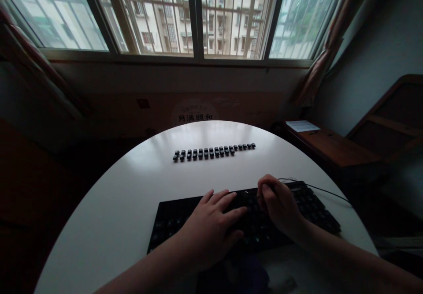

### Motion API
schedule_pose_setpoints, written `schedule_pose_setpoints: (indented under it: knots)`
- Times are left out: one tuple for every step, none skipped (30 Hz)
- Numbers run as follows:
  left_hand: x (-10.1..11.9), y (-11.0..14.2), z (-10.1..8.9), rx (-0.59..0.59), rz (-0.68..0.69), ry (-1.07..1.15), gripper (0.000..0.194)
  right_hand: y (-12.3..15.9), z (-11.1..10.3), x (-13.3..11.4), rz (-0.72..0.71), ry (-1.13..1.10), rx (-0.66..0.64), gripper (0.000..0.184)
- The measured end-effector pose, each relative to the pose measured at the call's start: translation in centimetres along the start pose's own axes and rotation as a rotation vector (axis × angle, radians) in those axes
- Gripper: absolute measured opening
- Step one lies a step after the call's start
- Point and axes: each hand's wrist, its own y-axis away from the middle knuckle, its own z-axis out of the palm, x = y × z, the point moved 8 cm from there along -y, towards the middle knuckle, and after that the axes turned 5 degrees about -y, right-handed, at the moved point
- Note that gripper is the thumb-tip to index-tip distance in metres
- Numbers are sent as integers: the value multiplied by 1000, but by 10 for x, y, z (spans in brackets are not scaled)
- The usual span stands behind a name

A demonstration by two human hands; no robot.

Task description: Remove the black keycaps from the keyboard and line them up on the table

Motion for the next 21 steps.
schedule_pose_setpoints:
  knots:
    - [-1,-1,-6,38,-20,8,32,2,2,-6,-59,25,-39,22]
    - [-3,-1,-12,77,-53,18,20,4,4,-14,-130,57,-82,21]
    - [-6,0,-18,110,-96,31,14,7,7,-22,-212,89,-125,21]
    - [-8,1,-23,134,-141,44,14,10,10,-31,-305,112,-167,20]
    - [-10,2,-26,148,-178,59,17,15,14,-40,-407,118,-211,19]
    - [-11,4,-27,154,-204,75,18,20,18,-50,-507,110,-256,20]
    - [-11,5,-28,154,-215,95,19,25,21,-58,-594,95,-300,21]
    - [-9,7,-28,151,-215,117,19,30,24,-65,-665,84,-336,23]
    - [-6,8,-27,148,-206,141,19,34,27,-70,-717,88,-366,25]
    - [-3,8,-26,142,-193,165,19,37,30,-74,-748,114,-389,25]
    - [0,9,-25,137,-182,186,20,39,32,-76,-761,159,-402,23]
    - [2,9,-25,135,-176,198,20,40,34,-77,-770,207,-409,20]
    - [3,9,-24,135,-176,203,20,41,35,-78,-776,258,-416,17]
    - [4,8,-24,133,-183,203,19,42,37,-77,-779,307,-428,15]
    - [3,8,-24,130,-197,197,18,42,39,-77,-783,348,-435,15]
    - [2,8,-24,127,-215,188,17,43,40,-76,-788,383,-440,15]
    - [0,7,-23,124,-231,178,17,43,41,-76,-790,415,-441,15]
    - [-1,7,-22,121,-245,169,17,43,43,-76,-786,446,-435,15]
    - [-3,7,-22,123,-257,161,17,42,45,-76,-773,481,-428,15]
    - [-5,7,-22,131,-264,153,17,41,47,-77,-752,515,-421,14]
    - [-6,7,-22,143,-267,147,18,41,48,-78,-721,550,-415,14]
